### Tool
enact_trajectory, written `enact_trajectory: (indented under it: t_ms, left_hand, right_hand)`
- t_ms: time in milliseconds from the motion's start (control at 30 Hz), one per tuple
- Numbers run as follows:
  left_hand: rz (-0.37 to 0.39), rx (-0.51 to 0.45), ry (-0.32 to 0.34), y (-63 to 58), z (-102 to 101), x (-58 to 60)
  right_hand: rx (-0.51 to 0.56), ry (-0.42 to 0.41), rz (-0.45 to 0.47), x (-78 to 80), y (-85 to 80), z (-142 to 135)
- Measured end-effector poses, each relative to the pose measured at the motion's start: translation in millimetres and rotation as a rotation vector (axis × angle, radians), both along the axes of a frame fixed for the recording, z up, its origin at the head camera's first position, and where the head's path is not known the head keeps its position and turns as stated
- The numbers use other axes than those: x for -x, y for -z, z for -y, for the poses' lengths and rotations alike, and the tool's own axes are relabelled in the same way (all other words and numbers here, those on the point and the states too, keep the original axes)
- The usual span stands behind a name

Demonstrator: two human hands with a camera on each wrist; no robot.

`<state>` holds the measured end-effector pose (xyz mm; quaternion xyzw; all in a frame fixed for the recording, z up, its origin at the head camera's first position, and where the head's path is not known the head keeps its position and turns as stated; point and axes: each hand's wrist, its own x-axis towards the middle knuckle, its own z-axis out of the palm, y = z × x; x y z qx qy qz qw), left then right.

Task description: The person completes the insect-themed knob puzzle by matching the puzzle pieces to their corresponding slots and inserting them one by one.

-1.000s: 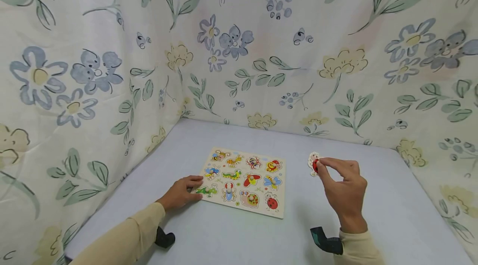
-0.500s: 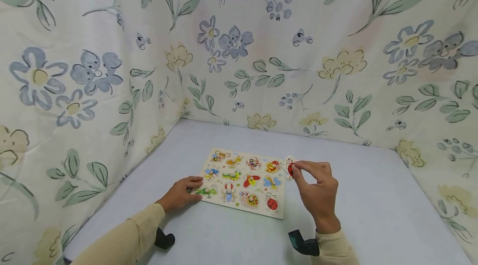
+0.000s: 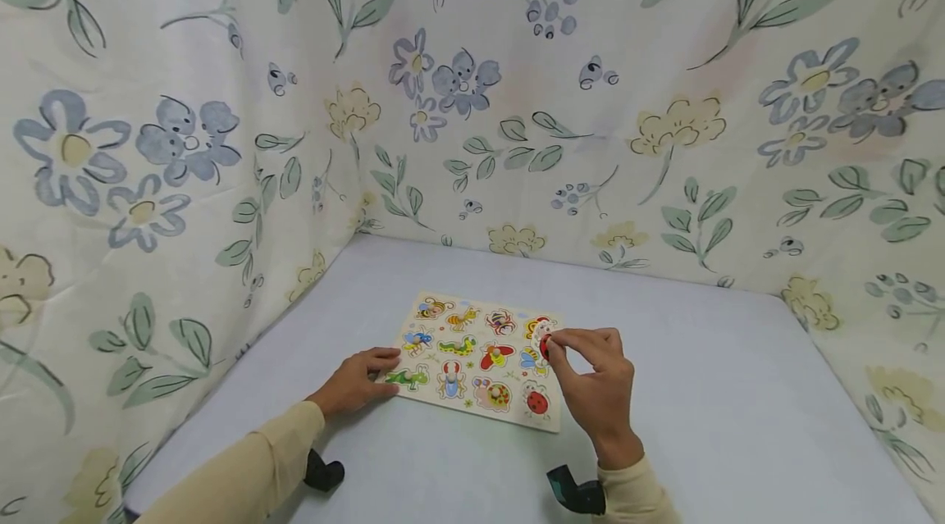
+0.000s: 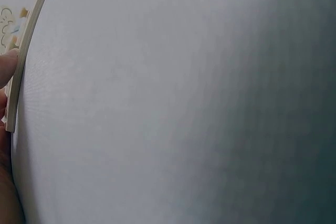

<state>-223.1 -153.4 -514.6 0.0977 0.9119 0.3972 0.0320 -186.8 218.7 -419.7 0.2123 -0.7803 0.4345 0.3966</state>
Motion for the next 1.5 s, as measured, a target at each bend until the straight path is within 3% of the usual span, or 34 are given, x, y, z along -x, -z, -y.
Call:
enact_trajectory:
  t_ms: [200, 367, 700, 1000, 1333, 1500]
  left_hand:
    - [0.012, 0.006, -0.002, -0.9, -0.6, 0.0]
    - [0.02, 0.003, -0.025, -3.3, -1.0, -0.7]
    - [0.0, 0.008, -0.012, -8.8, 0.1, 5.4]
    - [0.04, 0.003, -0.016, -7.4, -1.2, -0.7]
    - [0.027, -0.004, -0.018, -10.6, -3.6, -1.1]
    - [0.029, 0.006, -0.02, -8.3, -3.2, -1.4]
  right_hand:
    - [-0.001, -0.04, -0.029, 2.5, 8.4, 4.8]
    - [-0.025, -0.037, -0.009, 5.2, 16.8, 7.9]
    - [-0.061, -0.039, 0.03, 14.8, 30.1, 7.0]
    - [-0.108, 0.048, 0.195, 19.2, 56.3, 6.5]
    - [-0.134, 0.055, 0.326, 20.7, 65.5, 4.9]
    - [-0.188, 0.07, 0.471, 22.2, 71.2, 2.6]
